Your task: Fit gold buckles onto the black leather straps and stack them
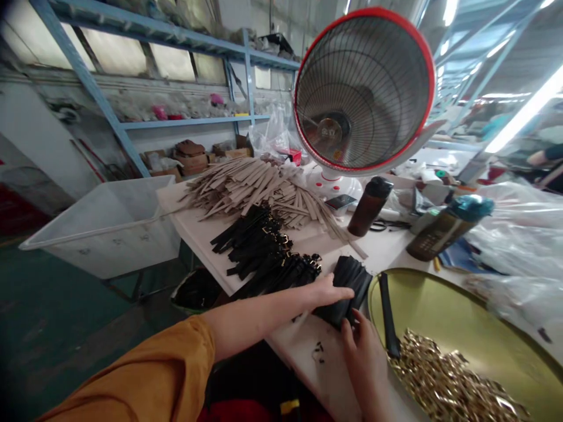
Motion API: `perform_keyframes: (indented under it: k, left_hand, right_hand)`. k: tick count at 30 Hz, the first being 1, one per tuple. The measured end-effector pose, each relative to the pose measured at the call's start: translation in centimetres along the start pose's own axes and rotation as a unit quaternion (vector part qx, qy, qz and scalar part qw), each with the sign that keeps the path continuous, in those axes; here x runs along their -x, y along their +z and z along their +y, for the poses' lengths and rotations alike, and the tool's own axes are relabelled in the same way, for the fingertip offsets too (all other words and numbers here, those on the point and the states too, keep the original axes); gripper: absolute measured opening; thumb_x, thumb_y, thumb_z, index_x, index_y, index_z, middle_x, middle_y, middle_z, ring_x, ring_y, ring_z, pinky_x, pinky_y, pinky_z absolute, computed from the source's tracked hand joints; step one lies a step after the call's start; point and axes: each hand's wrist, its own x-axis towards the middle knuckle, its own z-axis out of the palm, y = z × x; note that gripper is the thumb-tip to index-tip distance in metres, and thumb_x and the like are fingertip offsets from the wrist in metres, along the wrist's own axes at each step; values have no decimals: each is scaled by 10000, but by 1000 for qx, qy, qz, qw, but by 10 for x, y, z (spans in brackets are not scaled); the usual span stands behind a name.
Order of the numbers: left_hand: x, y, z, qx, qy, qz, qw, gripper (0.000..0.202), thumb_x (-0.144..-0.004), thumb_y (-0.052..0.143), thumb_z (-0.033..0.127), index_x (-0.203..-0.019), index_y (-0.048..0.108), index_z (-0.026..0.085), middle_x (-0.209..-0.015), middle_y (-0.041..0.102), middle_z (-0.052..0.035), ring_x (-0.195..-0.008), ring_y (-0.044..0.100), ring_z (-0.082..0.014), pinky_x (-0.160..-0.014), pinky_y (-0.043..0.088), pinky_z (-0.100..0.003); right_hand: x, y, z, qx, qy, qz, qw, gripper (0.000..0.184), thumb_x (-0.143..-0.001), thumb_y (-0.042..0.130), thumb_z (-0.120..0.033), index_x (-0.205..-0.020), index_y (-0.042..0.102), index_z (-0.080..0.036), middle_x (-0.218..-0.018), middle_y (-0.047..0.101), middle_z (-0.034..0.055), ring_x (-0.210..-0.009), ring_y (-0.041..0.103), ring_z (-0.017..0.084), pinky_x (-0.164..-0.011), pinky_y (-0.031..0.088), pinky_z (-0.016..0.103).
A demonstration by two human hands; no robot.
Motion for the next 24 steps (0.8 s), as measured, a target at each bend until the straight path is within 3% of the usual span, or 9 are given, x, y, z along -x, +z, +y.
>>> perform_keyframes:
  k: [2, 3, 5, 7, 10, 14, 18, 24]
  left_hand:
    - [21, -16, -1, -79, 44, -21, 996, 719, -599, 637, 463, -1185, 479, 78, -1275, 460, -174, -1192, 395, -335, -991, 330, -392]
    - [33, -29, -2, -132, 107, -21, 985, 681, -668, 579, 461, -1205, 463, 58, -1305, 424, -190, -1213, 377, -322, -1009, 312, -395]
    - [57, -61, -9, -208, 257, -7, 944, 551, -768, 488, 379, -1242, 436, 103, -1324, 416, -149, -1239, 363, -240, -1039, 284, -355]
    - [77, -95, -22, -289, 321, 60, 900, 480, -787, 475, 311, -1239, 441, 153, -1330, 412, -117, -1249, 342, -219, -1054, 253, -383]
    - [92, -130, -48, -387, 291, 150, 862, 648, -725, 564, 387, -1294, 369, 147, -1382, 327, -143, -1287, 260, -270, -1049, 221, -455]
    - [84, -142, -76, -454, 276, 156, 833, 783, -666, 607, 476, -1335, 315, 192, -1425, 250, -132, -1313, 181, -311, -1055, 130, -506]
    - [56, -150, -79, -459, 248, 185, 833, 831, -645, 566, 588, -1340, 315, 207, -1431, 224, -145, -1299, 179, -352, -1034, 113, -546]
    - [23, -173, -76, -479, 233, 189, 825, 748, -671, 529, 589, -1312, 367, 240, -1421, 245, -116, -1278, 217, -334, -1031, 164, -515]
  right_hand:
    - [2, -4, -11, 30, -40, 58, 997, 454, -808, 393, -434, -1105, 525, -118, -1014, 609, 165, -923, 578, 291, -760, 458, 417]
    - [2, -4, -21, 39, -74, 78, 993, 447, -817, 387, -420, -1115, 518, -115, -1061, 594, 171, -973, 559, 289, -802, 444, 417]
    - [1, 1, -44, 56, -143, 76, 985, 437, -837, 376, -403, -1136, 504, -110, -1099, 586, 173, -1011, 545, 270, -848, 425, 398]
    - [-3, 13, -67, 106, -176, 48, 977, 488, -839, 384, -438, -1163, 485, -88, -1070, 605, 187, -1006, 548, 280, -863, 410, 415]
    - [-10, 39, -91, 204, -188, 37, 960, 633, -802, 409, -540, -1185, 470, -40, -1017, 626, 218, -1040, 521, 344, -916, 328, 501]
    - [-16, 70, -99, 250, -191, 46, 948, 785, -782, 354, -621, -1176, 463, 50, -1000, 619, 271, -1033, 523, 375, -953, 261, 523]
    - [-23, 96, -100, 245, -181, 60, 951, 879, -772, 276, -668, -1186, 445, 89, -1009, 605, 298, -1015, 536, 378, -934, 287, 503]
    - [-45, 119, -122, 278, -92, 28, 956, 895, -802, 194, -622, -1200, 404, 152, -1123, 537, 315, -1153, 422, 371, -979, 235, 450]
